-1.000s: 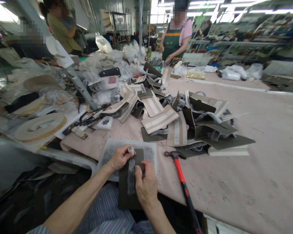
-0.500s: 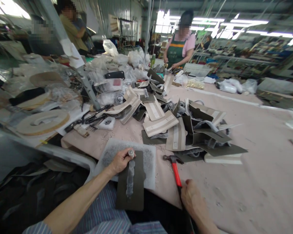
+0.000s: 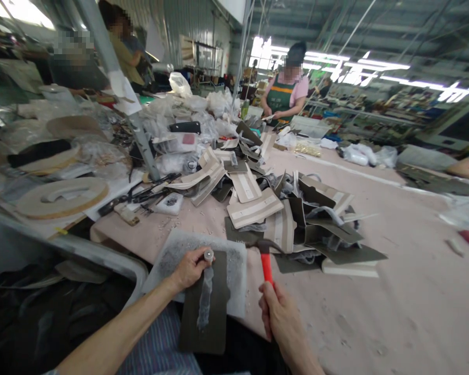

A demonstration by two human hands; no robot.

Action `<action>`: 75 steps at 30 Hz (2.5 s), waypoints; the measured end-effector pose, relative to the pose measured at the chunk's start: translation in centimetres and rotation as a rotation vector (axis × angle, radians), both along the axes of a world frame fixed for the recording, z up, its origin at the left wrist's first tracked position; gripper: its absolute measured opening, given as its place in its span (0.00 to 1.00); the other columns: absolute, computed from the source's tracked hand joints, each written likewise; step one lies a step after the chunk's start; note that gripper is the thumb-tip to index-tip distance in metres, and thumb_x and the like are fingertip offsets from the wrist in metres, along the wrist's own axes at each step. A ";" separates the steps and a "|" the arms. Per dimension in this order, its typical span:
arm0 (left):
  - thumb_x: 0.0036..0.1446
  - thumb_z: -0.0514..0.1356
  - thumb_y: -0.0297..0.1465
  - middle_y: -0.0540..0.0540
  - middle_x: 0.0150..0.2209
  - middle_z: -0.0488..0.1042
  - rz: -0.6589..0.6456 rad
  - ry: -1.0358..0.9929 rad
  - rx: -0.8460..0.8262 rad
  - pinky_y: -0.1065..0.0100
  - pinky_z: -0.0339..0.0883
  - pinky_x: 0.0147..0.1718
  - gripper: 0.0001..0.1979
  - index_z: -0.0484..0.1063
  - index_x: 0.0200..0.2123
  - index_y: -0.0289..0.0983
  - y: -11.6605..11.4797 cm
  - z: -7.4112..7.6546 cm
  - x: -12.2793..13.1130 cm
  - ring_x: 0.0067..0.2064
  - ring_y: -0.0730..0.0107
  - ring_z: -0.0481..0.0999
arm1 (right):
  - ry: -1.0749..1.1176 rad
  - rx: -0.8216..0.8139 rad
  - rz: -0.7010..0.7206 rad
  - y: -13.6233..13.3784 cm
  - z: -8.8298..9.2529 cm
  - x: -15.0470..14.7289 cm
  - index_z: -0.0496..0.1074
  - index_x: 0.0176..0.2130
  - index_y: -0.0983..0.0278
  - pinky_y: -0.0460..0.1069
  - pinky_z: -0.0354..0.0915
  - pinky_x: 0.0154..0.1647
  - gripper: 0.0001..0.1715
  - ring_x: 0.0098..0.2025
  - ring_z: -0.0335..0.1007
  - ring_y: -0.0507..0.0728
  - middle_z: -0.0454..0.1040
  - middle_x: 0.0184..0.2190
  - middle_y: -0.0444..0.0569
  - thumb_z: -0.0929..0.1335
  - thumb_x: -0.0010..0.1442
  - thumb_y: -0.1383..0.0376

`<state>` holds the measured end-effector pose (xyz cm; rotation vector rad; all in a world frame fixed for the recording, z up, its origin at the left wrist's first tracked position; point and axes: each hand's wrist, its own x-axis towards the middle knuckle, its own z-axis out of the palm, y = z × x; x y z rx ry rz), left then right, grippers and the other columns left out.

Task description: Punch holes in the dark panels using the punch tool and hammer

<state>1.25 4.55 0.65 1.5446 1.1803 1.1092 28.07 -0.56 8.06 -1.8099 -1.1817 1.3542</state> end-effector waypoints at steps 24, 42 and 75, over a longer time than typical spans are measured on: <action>0.58 0.57 0.26 0.49 0.31 0.75 -0.017 0.043 0.005 0.69 0.65 0.37 0.06 0.75 0.33 0.37 0.1 0.0 0.0 0.34 0.68 0.73 | -0.894 0.467 0.545 0.7 0.5 0.3 0.63 0.34 0.59 0.49 0.38 0.23 0.15 0.17 0.60 0.54 0.68 0.19 0.44 0.58 0.68 0.55; 0.47 0.66 0.32 0.48 0.32 0.80 0.209 -0.204 -0.183 0.67 0.71 0.36 0.11 0.75 0.36 0.36 1.1 -0.9 0.7 0.34 0.65 0.77 | -0.718 0.902 0.995 0.9 -0.1 -10.7 0.71 0.40 0.60 0.54 0.61 0.47 0.15 0.49 0.62 0.61 0.69 0.49 0.50 0.67 0.52 0.74; 0.47 0.69 0.34 0.46 0.35 0.80 0.225 -0.477 -0.210 0.63 0.74 0.43 0.19 0.72 0.43 0.35 3.0 -0.1 0.8 0.38 0.64 0.81 | -0.540 0.082 0.399 -0.5 -4.1 -13.3 0.57 0.68 0.66 0.55 0.67 0.47 0.31 0.45 0.78 0.65 0.79 0.42 0.60 0.58 0.69 0.62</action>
